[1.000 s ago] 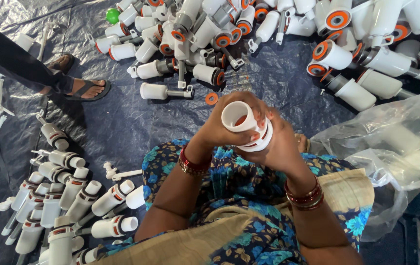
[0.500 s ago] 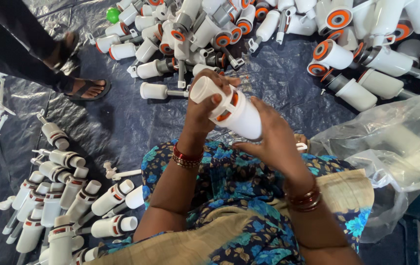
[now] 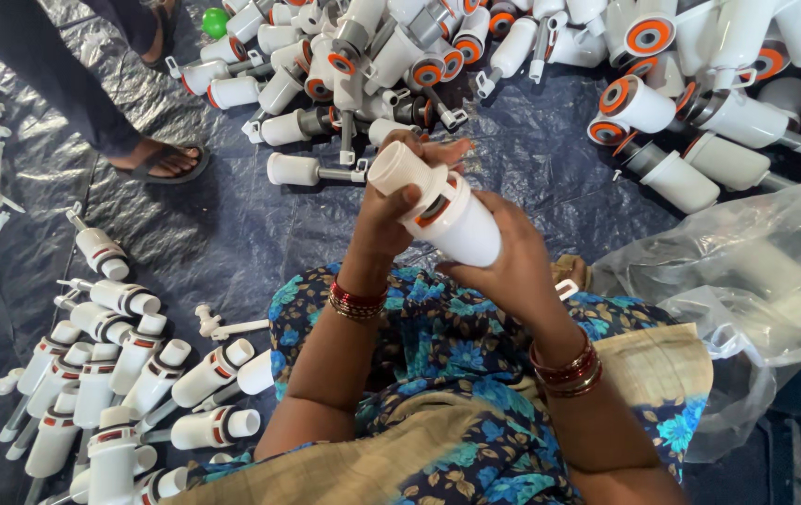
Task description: The person sits on a blue tarp and assembles white plastic components with orange rings. They pick up parts from a pile, fit them together by hand, and place the assembled units into a blue crate.
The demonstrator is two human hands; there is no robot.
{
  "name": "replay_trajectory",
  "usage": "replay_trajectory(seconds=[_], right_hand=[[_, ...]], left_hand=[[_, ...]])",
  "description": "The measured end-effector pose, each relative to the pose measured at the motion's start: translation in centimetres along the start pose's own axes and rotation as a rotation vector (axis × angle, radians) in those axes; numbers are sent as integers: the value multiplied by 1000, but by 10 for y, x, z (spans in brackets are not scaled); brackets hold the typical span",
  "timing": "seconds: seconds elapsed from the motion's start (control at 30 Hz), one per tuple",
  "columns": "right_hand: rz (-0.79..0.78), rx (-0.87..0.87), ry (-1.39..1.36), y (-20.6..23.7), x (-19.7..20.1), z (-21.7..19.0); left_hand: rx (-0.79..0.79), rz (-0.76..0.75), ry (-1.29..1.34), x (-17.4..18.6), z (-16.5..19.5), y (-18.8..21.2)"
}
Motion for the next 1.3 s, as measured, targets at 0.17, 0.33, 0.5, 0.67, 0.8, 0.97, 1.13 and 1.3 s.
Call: replay_trajectory(seconds=[0.17, 0.33, 0.5, 0.67, 0.8, 0.97, 1.13, 1.3], right_hand=[[-204, -155, -412, 6, -10, 22], [-149, -203, -418, 9, -27, 35], [-52, -190, -467, 12, -38, 42], [49, -88, -469, 15, -42, 44], [272, 34, 115, 13, -40, 44], [363, 213, 698, 8, -31, 38], [299, 137, 203, 4, -2, 44], [77, 53, -47, 4, 4, 40]], left_hand=[[103, -69, -78, -2, -5, 6], [87, -152, -135, -13, -6, 6], [65, -26, -274, -16, 2, 4], [53, 69, -298, -16, -9, 0], [-193, 433, -291, -14, -35, -10], [-105, 829, -27, -9, -65, -22], [-37, 410, -510, -25, -45, -2], [-59, 118, -962, -16, -10, 16]])
Point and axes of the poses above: each hand's wrist, its own y-axis away from the middle knuckle, its own x-axis out of the back of the hand, z = x × y, the point moved 4 cm from there along -y, towards the middle knuckle, and after that the axes turned 15 degrees about x, right-handed, at the moved point
